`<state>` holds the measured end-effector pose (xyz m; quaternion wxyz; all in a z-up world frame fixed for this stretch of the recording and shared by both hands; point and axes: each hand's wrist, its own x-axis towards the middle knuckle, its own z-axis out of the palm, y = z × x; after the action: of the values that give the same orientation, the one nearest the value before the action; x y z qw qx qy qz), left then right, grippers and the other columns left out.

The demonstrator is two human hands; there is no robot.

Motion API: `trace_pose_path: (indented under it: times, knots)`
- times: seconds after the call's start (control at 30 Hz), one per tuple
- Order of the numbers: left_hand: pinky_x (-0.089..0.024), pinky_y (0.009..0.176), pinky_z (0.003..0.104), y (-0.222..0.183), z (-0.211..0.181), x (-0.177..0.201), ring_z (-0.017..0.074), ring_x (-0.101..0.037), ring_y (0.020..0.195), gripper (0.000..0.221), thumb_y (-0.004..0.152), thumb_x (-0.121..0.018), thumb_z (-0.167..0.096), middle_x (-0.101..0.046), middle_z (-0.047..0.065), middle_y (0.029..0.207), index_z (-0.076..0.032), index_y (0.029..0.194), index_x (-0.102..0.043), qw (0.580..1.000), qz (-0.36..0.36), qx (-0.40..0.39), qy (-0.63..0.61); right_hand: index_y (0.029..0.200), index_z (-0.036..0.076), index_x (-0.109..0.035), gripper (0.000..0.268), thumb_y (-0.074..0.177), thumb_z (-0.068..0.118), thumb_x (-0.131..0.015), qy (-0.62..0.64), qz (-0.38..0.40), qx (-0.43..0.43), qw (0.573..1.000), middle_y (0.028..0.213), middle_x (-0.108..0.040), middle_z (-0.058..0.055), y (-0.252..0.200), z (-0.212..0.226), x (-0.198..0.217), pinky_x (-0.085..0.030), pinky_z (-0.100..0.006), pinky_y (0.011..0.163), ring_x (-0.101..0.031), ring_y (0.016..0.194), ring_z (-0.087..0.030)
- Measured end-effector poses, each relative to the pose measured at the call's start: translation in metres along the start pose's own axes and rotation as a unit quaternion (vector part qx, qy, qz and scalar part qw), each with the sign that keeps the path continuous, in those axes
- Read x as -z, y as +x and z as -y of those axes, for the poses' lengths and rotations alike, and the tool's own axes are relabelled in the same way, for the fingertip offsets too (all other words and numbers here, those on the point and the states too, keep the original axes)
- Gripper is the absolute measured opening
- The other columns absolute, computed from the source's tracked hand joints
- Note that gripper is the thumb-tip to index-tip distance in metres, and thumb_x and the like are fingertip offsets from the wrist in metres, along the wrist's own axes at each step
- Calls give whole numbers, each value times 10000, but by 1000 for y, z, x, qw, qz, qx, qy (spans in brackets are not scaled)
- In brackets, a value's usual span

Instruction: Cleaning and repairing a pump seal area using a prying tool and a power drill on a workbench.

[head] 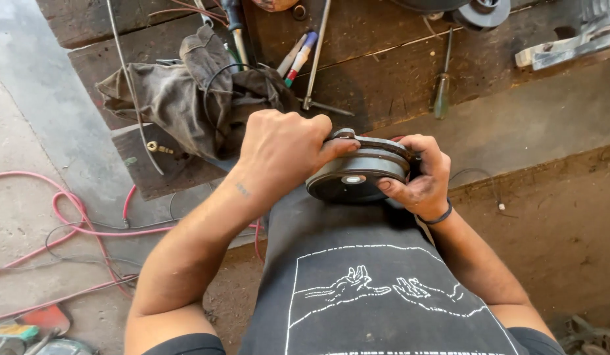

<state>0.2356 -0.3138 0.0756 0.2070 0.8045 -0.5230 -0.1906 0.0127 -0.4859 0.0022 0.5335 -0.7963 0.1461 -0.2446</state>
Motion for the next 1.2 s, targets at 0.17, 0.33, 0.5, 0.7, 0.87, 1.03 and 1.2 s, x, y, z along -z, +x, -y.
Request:
trace_pose_path:
  times: [0.17,0.33,0.5,0.7,0.87,1.03,1.2]
  knots:
    - [-494,624,342,56,-34,-61,217,-643,531,97,891,-644,-219,-585,6,556,-212,810,-592,952,-175,-192,164,1069,-93,-645,516,773,212,-938,-50,21,0,999,750,-643,-168,2,-6,40,-515,-336,550,-633,574,-268]
    - [-460,603,361,87,-64,-85,243,-562,649,149,969,-594,-235,-525,6,677,-193,827,-576,934,-153,-299,124,1051,-64,-666,506,736,205,-958,-15,41,4,999,718,-634,-148,5,-29,88,-504,-371,509,-630,543,-281]
    - [-474,633,369,97,-79,-103,243,-547,645,239,1049,-476,-240,-468,22,755,-166,836,-555,935,-112,-303,145,1019,-10,-709,488,675,222,-966,61,89,16,994,661,-616,-116,10,-54,116,-498,-317,457,-625,497,-245]
    - [-513,664,376,97,-113,-93,242,-567,475,288,1029,-534,-237,-483,43,628,-178,748,-539,936,-115,-286,171,1015,-42,-708,471,711,220,-953,129,123,69,982,706,-647,-137,19,-57,127,-513,-333,451,-656,525,-322]
    - [-552,727,347,70,-104,-85,245,-681,622,235,1044,-489,-198,-577,46,721,-121,837,-569,964,-29,-245,101,1017,-51,-711,457,717,204,-943,138,143,94,976,726,-665,-147,20,-52,121,-523,-338,449,-661,525,-325]
    - [-568,702,404,48,-74,-62,300,-694,802,228,967,-496,-38,-627,91,850,-80,1183,-555,977,75,-199,13,1021,-67,-708,467,719,210,-933,128,121,136,975,735,-656,-149,28,-49,105,-513,-334,433,-636,497,-309]
    - [-548,624,332,32,-38,-67,223,-663,771,204,1043,-473,-126,-619,31,879,-130,1196,-607,970,-46,-238,17,1020,-50,-723,478,707,242,-936,65,110,156,980,758,-690,-146,33,-30,79,-505,-338,415,-657,505,-318]
